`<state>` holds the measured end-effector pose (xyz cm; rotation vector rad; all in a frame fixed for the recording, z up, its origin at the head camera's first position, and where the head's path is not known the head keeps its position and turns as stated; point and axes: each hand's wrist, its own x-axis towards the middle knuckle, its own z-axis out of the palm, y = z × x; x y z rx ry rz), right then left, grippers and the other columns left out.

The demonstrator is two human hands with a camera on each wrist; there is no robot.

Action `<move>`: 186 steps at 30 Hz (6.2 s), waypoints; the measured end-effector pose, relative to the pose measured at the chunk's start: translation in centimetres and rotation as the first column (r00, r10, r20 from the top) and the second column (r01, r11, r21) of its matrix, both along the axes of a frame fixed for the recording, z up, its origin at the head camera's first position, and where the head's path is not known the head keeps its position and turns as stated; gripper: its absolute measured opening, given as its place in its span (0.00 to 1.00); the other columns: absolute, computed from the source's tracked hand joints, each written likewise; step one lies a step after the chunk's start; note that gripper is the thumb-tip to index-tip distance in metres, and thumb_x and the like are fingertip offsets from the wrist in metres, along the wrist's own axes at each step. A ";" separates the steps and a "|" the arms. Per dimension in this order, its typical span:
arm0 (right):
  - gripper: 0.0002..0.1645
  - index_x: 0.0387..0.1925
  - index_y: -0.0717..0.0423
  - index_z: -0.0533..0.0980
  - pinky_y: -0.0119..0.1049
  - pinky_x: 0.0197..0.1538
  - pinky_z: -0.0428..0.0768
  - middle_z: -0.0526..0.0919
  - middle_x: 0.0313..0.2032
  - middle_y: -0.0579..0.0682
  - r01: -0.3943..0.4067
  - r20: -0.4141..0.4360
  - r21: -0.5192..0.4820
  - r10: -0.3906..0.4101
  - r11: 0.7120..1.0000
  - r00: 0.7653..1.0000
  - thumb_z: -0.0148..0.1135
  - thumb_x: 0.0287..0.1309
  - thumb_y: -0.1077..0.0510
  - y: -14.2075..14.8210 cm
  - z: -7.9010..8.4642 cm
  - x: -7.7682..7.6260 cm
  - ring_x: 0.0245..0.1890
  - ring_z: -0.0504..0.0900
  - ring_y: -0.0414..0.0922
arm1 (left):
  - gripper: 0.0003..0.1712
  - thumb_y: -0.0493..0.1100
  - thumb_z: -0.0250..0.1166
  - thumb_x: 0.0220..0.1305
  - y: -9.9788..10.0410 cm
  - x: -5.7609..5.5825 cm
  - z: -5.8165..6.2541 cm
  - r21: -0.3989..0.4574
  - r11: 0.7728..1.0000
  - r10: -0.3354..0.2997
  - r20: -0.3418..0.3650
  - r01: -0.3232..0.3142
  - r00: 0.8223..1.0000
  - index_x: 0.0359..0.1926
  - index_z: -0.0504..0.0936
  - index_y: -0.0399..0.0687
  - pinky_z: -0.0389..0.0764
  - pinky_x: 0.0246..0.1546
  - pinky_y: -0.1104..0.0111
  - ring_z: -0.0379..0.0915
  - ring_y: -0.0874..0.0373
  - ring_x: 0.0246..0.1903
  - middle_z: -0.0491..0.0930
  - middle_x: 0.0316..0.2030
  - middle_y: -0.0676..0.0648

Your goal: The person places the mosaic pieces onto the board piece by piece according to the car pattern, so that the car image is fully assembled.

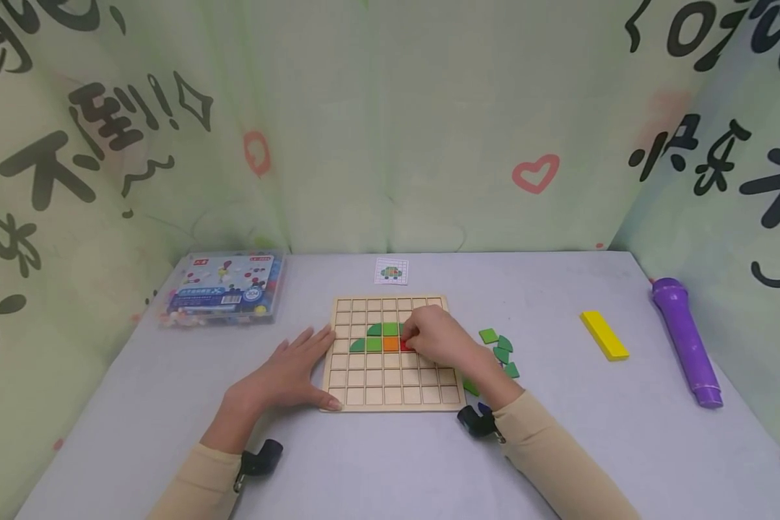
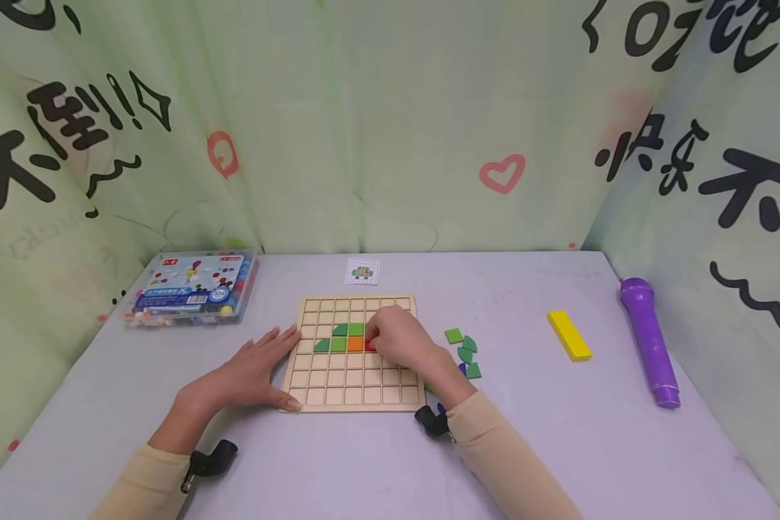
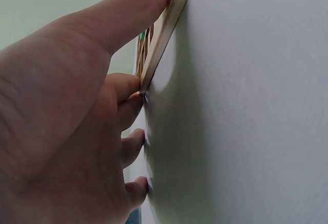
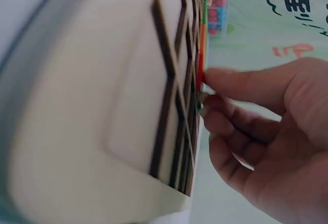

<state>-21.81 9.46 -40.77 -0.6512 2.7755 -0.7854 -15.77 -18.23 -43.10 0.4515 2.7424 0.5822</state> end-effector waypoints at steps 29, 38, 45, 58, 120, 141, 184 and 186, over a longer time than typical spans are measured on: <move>0.07 0.36 0.57 0.83 0.37 0.38 0.76 0.82 0.33 0.52 0.145 0.147 0.161 -0.169 0.976 0.975 0.65 0.53 0.64 12.6 2.8 -2.0 0.34 0.76 0.47 | 0.72 0.74 0.74 0.40 0.0 0.0 0.0 -0.013 1.000 -0.018 -0.001 0.018 1.000 0.79 0.50 0.49 0.44 0.75 0.39 0.38 0.42 0.79 0.48 0.80 0.48; 0.11 0.38 0.54 0.81 0.37 0.39 0.71 0.77 0.30 0.50 0.079 0.273 0.125 -0.110 0.989 0.956 0.70 0.50 0.65 15.6 1.3 -2.5 0.34 0.73 0.47 | 0.72 0.73 0.74 0.40 0.1 0.0 0.1 -0.013 1.000 -0.016 0.000 0.016 1.000 0.79 0.50 0.49 0.44 0.75 0.39 0.38 0.42 0.79 0.48 0.79 0.48; 0.09 0.34 0.54 0.81 0.37 0.38 0.71 0.75 0.28 0.51 0.077 0.289 0.085 -0.099 0.993 0.952 0.70 0.49 0.66 15.9 0.7 -2.9 0.34 0.72 0.48 | 0.72 0.73 0.74 0.40 0.0 0.0 0.0 -0.013 1.000 -0.014 -0.001 0.014 1.000 0.79 0.50 0.49 0.44 0.75 0.39 0.38 0.41 0.79 0.48 0.79 0.48; 0.06 0.32 0.55 0.77 0.37 0.38 0.73 0.77 0.28 0.51 0.098 0.204 -0.034 -0.089 0.995 0.975 0.67 0.52 0.65 14.4 1.4 -2.8 0.34 0.74 0.48 | 0.73 0.75 0.74 0.39 -0.1 0.0 -0.1 -0.019 1.000 -0.019 -0.006 0.019 1.000 0.79 0.50 0.50 0.44 0.75 0.39 0.38 0.42 0.79 0.47 0.80 0.48; 0.09 0.40 0.54 0.88 0.31 0.38 0.79 0.85 0.38 0.45 -0.082 0.072 0.023 0.080 0.996 0.994 0.66 0.60 0.62 4.8 0.4 0.0 0.37 0.79 0.39 | 0.73 0.74 0.75 0.39 0.1 0.1 0.2 -0.029 1.000 -0.008 0.004 0.008 1.000 0.79 0.50 0.50 0.44 0.76 0.39 0.37 0.42 0.79 0.48 0.79 0.49; 0.05 0.35 0.58 0.85 0.34 0.36 0.78 0.84 0.32 0.50 0.112 0.117 0.168 -0.132 0.979 0.984 0.69 0.54 0.65 13.0 1.3 0.8 0.30 0.75 0.44 | 0.74 0.75 0.74 0.38 -0.1 0.2 0.2 -0.037 0.999 -0.007 -0.014 0.007 1.000 0.79 0.50 0.49 0.45 0.75 0.38 0.39 0.40 0.79 0.48 0.79 0.49; 0.08 0.39 0.54 0.83 0.36 0.44 0.80 0.86 0.35 0.46 -0.037 0.087 -0.208 0.056 0.977 0.995 0.64 0.58 0.66 3.1 1.2 0.3 0.36 0.81 0.41 | 0.73 0.76 0.72 0.39 0.8 0.2 -0.2 -0.057 0.998 0.003 -0.039 -0.005 0.999 0.79 0.51 0.49 0.45 0.73 0.34 0.38 0.40 0.79 0.49 0.79 0.49; 0.09 0.41 0.55 0.84 0.36 0.45 0.81 0.87 0.37 0.46 -0.054 0.090 -0.215 0.075 0.975 0.993 0.64 0.59 0.66 2.3 1.1 0.3 0.37 0.82 0.40 | 0.73 0.77 0.72 0.39 0.8 0.1 -0.2 -0.062 0.998 0.003 -0.036 -0.005 0.999 0.79 0.50 0.50 0.44 0.73 0.34 0.38 0.41 0.79 0.48 0.79 0.50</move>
